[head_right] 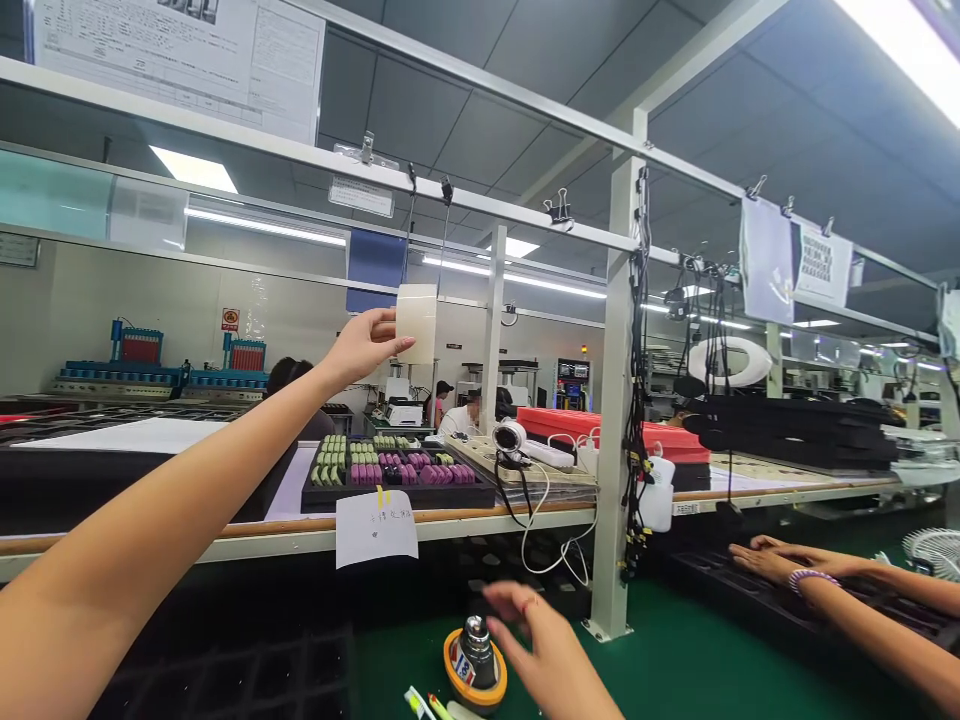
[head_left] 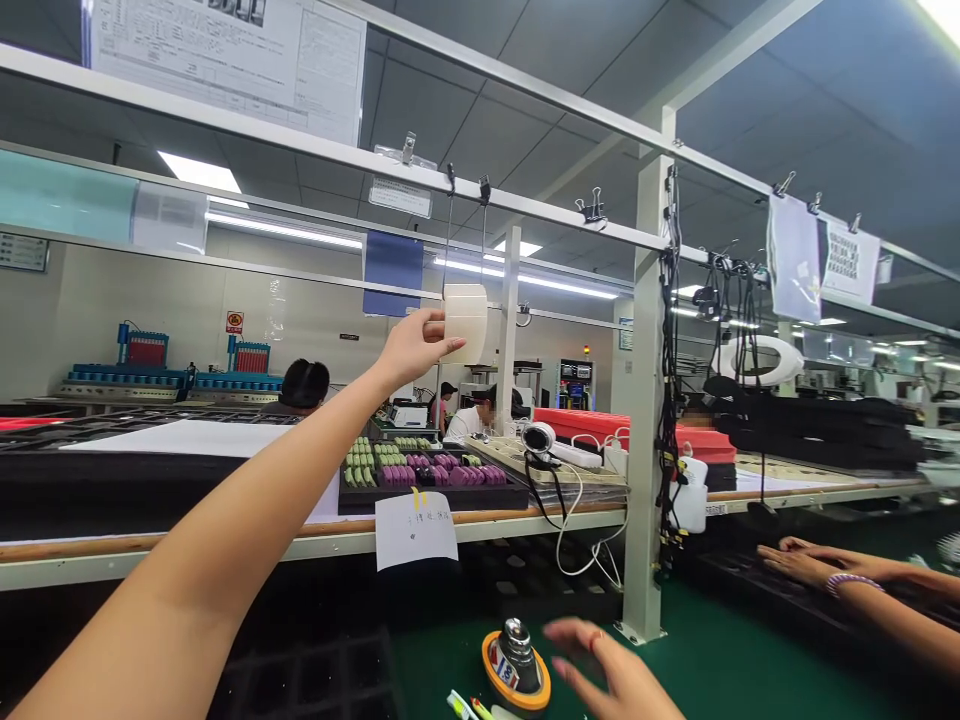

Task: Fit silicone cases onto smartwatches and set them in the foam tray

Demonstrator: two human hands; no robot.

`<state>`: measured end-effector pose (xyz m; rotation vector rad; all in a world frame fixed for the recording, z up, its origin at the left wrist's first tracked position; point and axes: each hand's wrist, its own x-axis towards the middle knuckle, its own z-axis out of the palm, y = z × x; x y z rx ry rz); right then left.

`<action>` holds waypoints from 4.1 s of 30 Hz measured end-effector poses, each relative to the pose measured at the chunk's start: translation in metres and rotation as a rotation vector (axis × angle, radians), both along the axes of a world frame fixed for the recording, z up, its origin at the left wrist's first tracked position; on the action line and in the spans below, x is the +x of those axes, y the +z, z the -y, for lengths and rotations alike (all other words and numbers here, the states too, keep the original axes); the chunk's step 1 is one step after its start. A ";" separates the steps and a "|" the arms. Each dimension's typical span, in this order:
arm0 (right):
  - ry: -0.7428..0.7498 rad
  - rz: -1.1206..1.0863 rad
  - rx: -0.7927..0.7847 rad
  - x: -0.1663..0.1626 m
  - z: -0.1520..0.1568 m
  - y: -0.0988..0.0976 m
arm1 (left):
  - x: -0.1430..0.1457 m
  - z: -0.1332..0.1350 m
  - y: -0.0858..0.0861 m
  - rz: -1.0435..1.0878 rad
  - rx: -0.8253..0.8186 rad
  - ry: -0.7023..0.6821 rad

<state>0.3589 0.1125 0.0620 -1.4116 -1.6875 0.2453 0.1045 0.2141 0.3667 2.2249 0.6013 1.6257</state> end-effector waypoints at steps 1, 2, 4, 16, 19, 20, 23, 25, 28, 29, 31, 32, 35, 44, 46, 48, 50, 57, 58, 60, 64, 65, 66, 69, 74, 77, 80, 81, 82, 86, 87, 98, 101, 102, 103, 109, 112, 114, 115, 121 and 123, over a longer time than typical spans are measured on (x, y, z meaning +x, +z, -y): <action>0.021 -0.016 0.054 -0.006 -0.005 0.022 | -0.002 -0.001 -0.002 0.010 0.000 -0.026; 0.045 -0.032 0.114 -0.013 -0.011 0.047 | -0.003 -0.002 -0.003 0.020 0.002 -0.045; 0.088 -0.065 0.240 -0.030 -0.021 0.100 | -0.004 -0.004 -0.006 0.039 0.007 -0.068; 0.319 -0.422 0.582 -0.108 -0.079 0.270 | -0.010 -0.003 -0.009 0.064 0.036 -0.134; 0.333 -0.505 0.607 -0.113 -0.081 0.273 | -0.010 0.002 -0.008 0.063 0.036 -0.126; 0.334 -0.531 0.612 -0.114 -0.082 0.273 | -0.010 0.003 -0.008 0.066 0.034 -0.121; 0.330 -0.595 0.613 -0.118 -0.084 0.275 | -0.008 0.005 -0.008 0.090 0.024 -0.093; 0.319 -0.628 0.612 -0.122 -0.085 0.277 | -0.006 0.005 -0.008 0.104 0.017 -0.071; 0.292 -0.663 0.608 -0.128 -0.084 0.278 | -0.003 0.006 -0.008 0.117 0.016 -0.020; 0.282 -0.670 0.604 -0.130 -0.083 0.279 | -0.002 0.007 -0.008 0.119 0.019 0.002; 0.260 -0.675 0.591 -0.133 -0.082 0.279 | 0.000 0.008 -0.008 0.121 0.028 0.052; 0.247 -0.676 0.585 -0.134 -0.082 0.279 | 0.001 0.009 -0.008 0.124 0.035 0.081; 0.203 -0.665 0.585 -0.135 -0.083 0.281 | 0.004 0.012 -0.009 0.159 0.084 0.185; 0.063 -0.561 0.672 -0.127 -0.078 0.291 | -0.003 0.010 0.003 0.168 0.464 0.394; 0.050 -0.543 0.675 -0.125 -0.079 0.290 | -0.006 0.008 0.008 0.120 0.528 0.423; 0.046 -0.528 0.673 -0.123 -0.081 0.287 | -0.009 0.007 0.012 0.048 0.588 0.444; 0.050 -0.510 0.669 -0.122 -0.083 0.286 | -0.011 0.006 0.015 -0.037 0.641 0.457; 0.128 -0.409 0.658 -0.120 -0.077 0.279 | -0.016 -0.001 0.011 -0.211 0.738 0.509; 0.138 -0.403 0.657 -0.119 -0.077 0.277 | -0.017 -0.001 0.009 -0.231 0.748 0.509; 0.149 -0.407 0.657 -0.119 -0.079 0.272 | -0.021 -0.001 0.003 -0.265 0.763 0.513; 0.142 -0.503 0.672 -0.120 -0.084 0.259 | -0.024 0.002 -0.006 -0.284 0.772 0.536; 0.150 -0.532 0.669 -0.121 -0.085 0.256 | -0.024 0.003 -0.007 -0.282 0.770 0.539; 0.166 -0.555 0.659 -0.122 -0.084 0.254 | -0.023 0.004 -0.008 -0.279 0.768 0.538; 0.218 -0.588 0.606 -0.126 -0.081 0.253 | -0.017 0.007 -0.011 -0.285 0.750 0.507; 0.254 -0.681 0.560 -0.126 -0.076 0.261 | -0.012 0.010 -0.023 -0.255 0.652 0.392; 0.284 -0.710 0.562 -0.122 -0.074 0.257 | -0.013 0.011 -0.039 -0.151 0.526 0.321; 0.308 -0.713 0.561 -0.118 -0.071 0.247 | -0.013 0.011 -0.051 0.013 0.329 0.254; 0.311 -0.710 0.559 -0.116 -0.071 0.243 | -0.012 0.010 -0.053 0.050 0.247 0.217; 0.312 -0.705 0.555 -0.115 -0.070 0.239 | -0.010 0.009 -0.054 0.067 0.163 0.170; 0.306 -0.676 0.522 -0.110 -0.071 0.224 | -0.005 0.001 -0.052 0.051 -0.116 -0.023; 0.302 -0.671 0.514 -0.109 -0.071 0.219 | -0.004 -0.001 -0.053 0.055 -0.165 -0.050; 0.276 -0.519 0.300 -0.094 -0.065 0.133 | -0.001 0.009 -0.154 0.163 -0.395 -0.137; 0.262 -0.465 0.231 -0.091 -0.063 0.115 | 0.001 0.012 -0.177 0.191 -0.429 -0.133; 0.253 -0.443 0.211 -0.089 -0.061 0.111 | 0.001 0.013 -0.181 0.200 -0.438 -0.129; 0.241 -0.418 0.193 -0.086 -0.059 0.108 | 0.001 0.014 -0.184 0.207 -0.445 -0.125; 0.085 -0.159 0.014 -0.054 -0.030 0.070 | 0.000 0.020 -0.182 0.208 -0.447 -0.123; 0.025 0.112 -0.241 -0.038 -0.014 0.027 | -0.001 0.021 -0.180 0.188 -0.438 -0.136; -0.019 0.304 -0.425 -0.030 -0.006 -0.006 | -0.002 0.022 -0.180 0.179 -0.435 -0.141; -0.049 0.388 -0.502 -0.025 -0.003 -0.021 | -0.002 0.022 -0.180 0.176 -0.435 -0.143; -0.189 0.696 -0.733 0.006 0.012 -0.074 | -0.002 0.023 -0.180 0.166 -0.440 -0.131; -0.206 0.729 -0.710 0.014 0.018 -0.079 | -0.003 0.022 -0.180 0.163 -0.434 -0.119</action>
